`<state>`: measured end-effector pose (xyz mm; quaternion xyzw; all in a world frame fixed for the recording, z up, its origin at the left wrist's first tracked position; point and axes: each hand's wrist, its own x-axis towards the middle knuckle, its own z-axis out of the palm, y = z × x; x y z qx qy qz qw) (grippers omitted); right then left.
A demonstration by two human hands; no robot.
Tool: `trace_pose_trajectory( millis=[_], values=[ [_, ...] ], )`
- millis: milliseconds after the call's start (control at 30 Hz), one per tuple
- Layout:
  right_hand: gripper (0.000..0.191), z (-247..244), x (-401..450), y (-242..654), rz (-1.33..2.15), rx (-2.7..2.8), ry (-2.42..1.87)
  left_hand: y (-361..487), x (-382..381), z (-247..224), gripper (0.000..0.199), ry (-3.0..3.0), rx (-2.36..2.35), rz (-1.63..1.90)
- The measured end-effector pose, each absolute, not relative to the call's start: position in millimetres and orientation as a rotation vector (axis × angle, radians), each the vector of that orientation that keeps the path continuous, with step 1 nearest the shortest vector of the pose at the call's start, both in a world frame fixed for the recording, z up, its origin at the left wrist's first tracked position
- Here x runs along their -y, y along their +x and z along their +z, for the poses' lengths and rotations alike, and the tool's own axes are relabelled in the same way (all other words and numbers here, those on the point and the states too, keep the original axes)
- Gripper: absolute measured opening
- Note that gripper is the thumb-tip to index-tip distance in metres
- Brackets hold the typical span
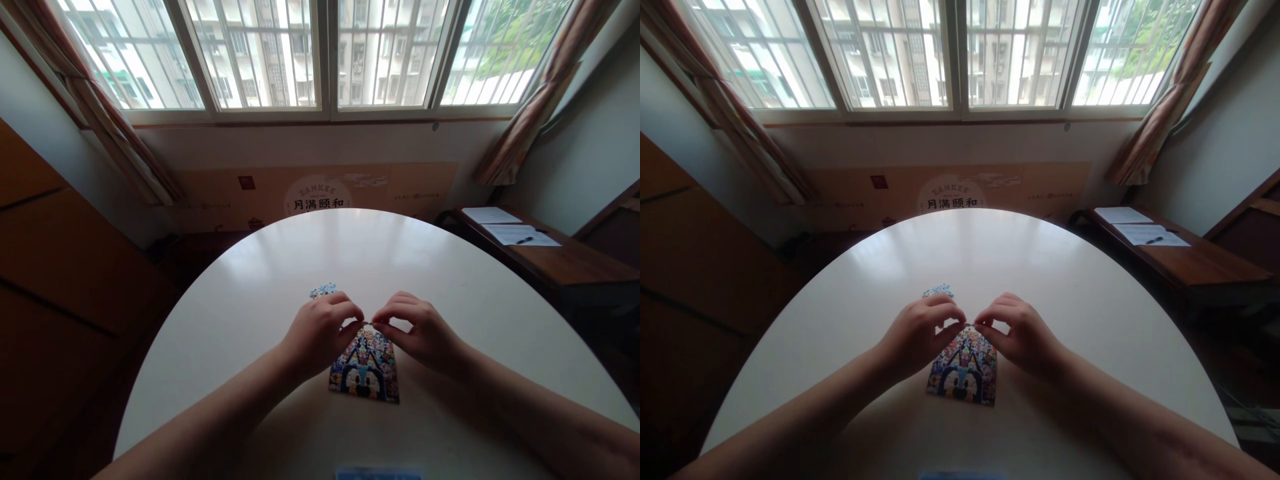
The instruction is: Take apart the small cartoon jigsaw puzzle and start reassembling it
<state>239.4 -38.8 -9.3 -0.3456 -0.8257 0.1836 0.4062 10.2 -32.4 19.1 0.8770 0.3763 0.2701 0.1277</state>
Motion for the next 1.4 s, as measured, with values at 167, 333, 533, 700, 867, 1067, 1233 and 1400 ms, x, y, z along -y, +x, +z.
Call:
trace_pose_trajectory(
  millis=[167,333,533,700,867,1067,1233,1400],
  values=[
    [0.004,-11,39,238,0.473,2.093,-0.871,13,34,17,0.011,2.559,-1.05,0.778],
    [0.014,-10,39,240,0.473,2.064,-0.91,6,29,22,0.013,2.537,-1.164,0.783],
    [0.015,-8,38,243,0.48,2.074,-0.894,-22,2,41,0.014,2.355,-1.542,0.811],
    [0.015,-8,40,241,0.509,2.099,-0.869,-33,-13,36,0.018,2.269,-1.682,0.606],
    [0.017,-4,43,241,0.534,2.165,-0.824,-33,-17,22,0.019,2.256,-1.693,0.516],
    [0.018,-2,44,240,0.517,2.239,-0.801,-38,-22,18,0.021,2.284,-1.756,0.567],
    [0.018,1,46,238,0.495,2.313,-0.77,-30,-9,28,0.02,2.407,-1.694,0.675],
    [0.018,3,47,241,0.455,2.291,-0.833,-11,14,33,0.018,2.605,-1.325,0.494]
  ],
)
